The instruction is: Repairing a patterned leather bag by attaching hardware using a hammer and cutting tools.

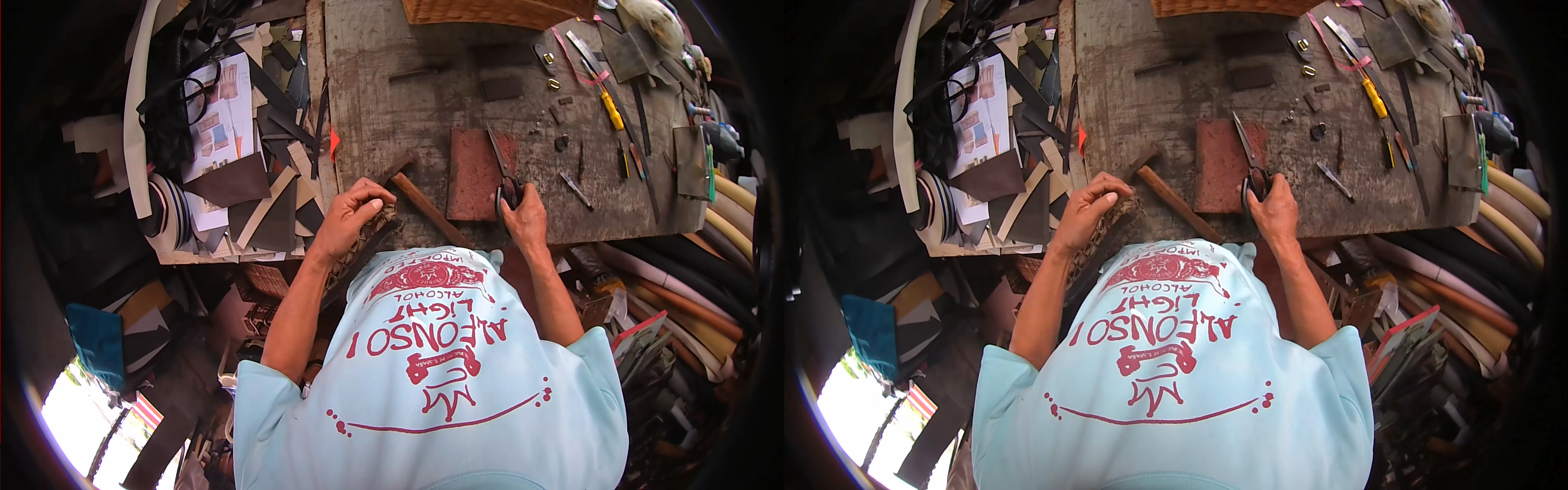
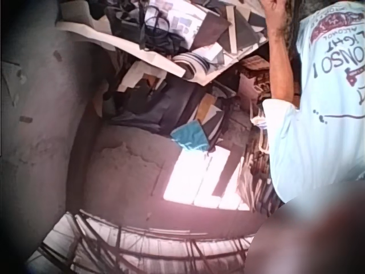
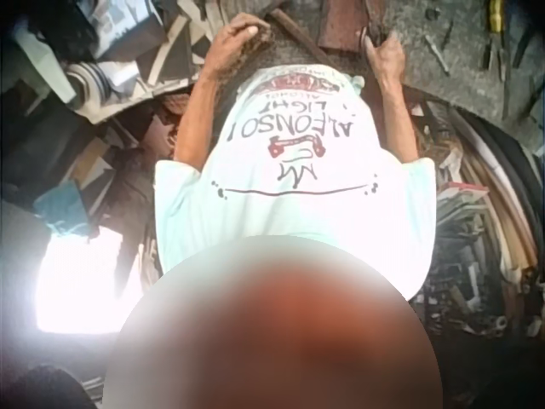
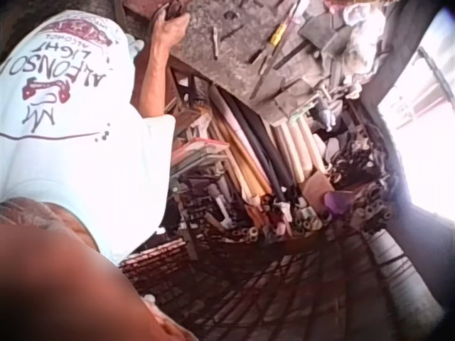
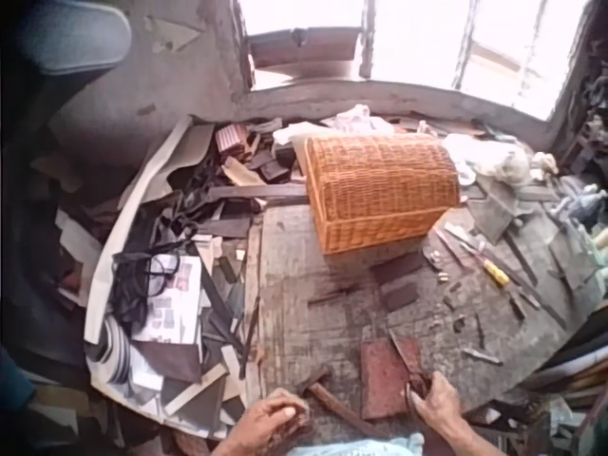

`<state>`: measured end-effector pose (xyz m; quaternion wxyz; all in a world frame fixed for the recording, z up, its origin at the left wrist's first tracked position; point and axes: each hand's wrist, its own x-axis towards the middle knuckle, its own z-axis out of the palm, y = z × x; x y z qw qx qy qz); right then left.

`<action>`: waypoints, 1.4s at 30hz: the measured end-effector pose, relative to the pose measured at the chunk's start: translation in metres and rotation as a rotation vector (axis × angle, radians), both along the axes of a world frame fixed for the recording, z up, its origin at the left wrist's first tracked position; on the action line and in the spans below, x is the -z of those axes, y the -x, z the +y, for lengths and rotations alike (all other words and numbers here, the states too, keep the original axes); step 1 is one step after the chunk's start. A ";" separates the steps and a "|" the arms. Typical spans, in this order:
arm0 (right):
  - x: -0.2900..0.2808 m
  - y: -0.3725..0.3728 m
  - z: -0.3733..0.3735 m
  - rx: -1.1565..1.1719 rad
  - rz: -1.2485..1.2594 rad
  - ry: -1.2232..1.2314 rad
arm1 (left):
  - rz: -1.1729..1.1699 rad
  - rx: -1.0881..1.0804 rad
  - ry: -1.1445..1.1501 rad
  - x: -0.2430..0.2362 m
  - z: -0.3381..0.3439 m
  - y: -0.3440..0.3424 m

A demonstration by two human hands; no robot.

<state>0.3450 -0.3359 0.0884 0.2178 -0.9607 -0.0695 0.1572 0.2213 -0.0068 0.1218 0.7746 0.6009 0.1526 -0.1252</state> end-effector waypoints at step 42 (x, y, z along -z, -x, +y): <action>-0.088 0.073 0.124 -0.696 -0.250 -0.589 | -0.769 0.382 -0.748 -0.034 0.023 0.009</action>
